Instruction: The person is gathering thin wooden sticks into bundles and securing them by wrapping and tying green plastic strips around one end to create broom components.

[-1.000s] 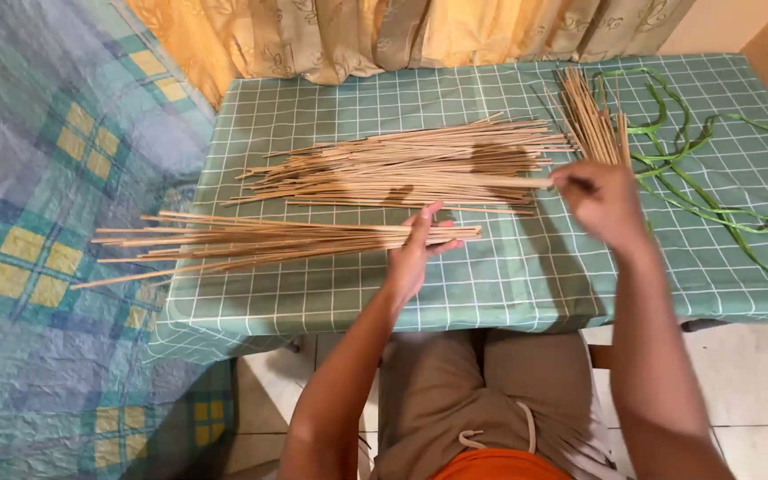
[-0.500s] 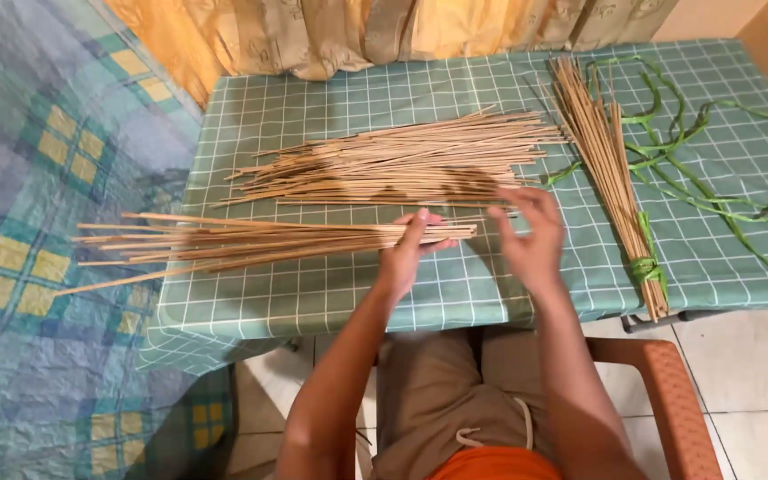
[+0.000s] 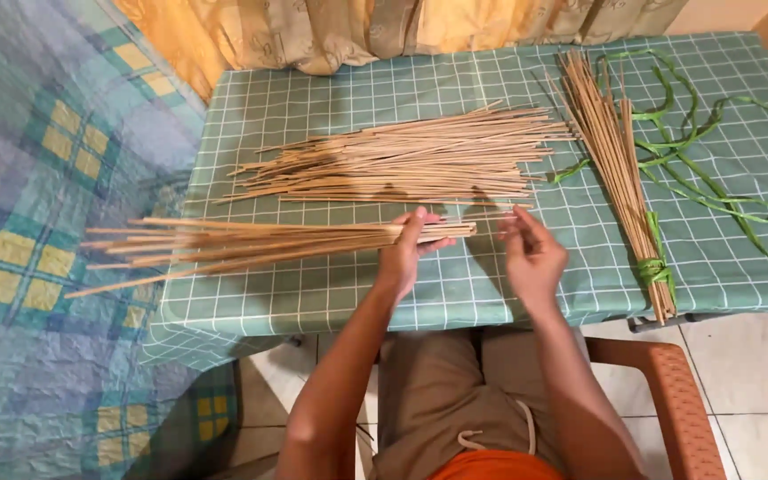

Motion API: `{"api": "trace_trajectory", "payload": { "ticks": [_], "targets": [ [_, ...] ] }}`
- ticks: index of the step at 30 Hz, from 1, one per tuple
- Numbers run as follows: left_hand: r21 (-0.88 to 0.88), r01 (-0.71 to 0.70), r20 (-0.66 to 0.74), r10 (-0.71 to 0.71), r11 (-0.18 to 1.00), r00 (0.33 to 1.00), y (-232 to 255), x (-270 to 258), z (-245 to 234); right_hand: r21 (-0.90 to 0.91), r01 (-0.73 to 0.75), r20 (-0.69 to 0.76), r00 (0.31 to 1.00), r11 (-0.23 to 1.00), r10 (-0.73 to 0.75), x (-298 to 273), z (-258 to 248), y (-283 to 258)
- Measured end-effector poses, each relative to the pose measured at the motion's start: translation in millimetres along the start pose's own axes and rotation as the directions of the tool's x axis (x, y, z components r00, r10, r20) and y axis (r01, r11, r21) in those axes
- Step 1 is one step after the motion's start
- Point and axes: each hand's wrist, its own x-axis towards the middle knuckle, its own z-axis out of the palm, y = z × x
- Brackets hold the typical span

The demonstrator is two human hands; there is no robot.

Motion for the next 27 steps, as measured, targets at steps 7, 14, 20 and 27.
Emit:
{"api": "trace_trajectory", "payload": {
  "ticks": [7,14,20,27],
  "targets": [
    [-0.013,-0.06,0.024,0.061,0.998,0.998,-5.2,6.6,-5.7,0.085,0.004,0.028,1.0,0.996,-0.006,-10.7,18.3,-21.4],
    [0.039,-0.037,0.067,0.034,0.999,0.997,-3.9,3.1,0.3,-0.132,0.126,0.157,0.982,0.983,-0.105,-13.1,21.8,-39.7],
    [0.102,-0.058,0.049,0.053,0.993,0.997,-2.1,1.9,-0.8,-0.605,0.31,0.268,0.947,0.733,-0.178,14.4,2.7,-14.1],
    [0.138,-0.029,0.066,0.02,0.99,0.998,-5.4,1.2,2.1,-0.794,0.414,0.456,0.89,0.445,-0.013,11.7,5.1,-2.1]
  ]
}}
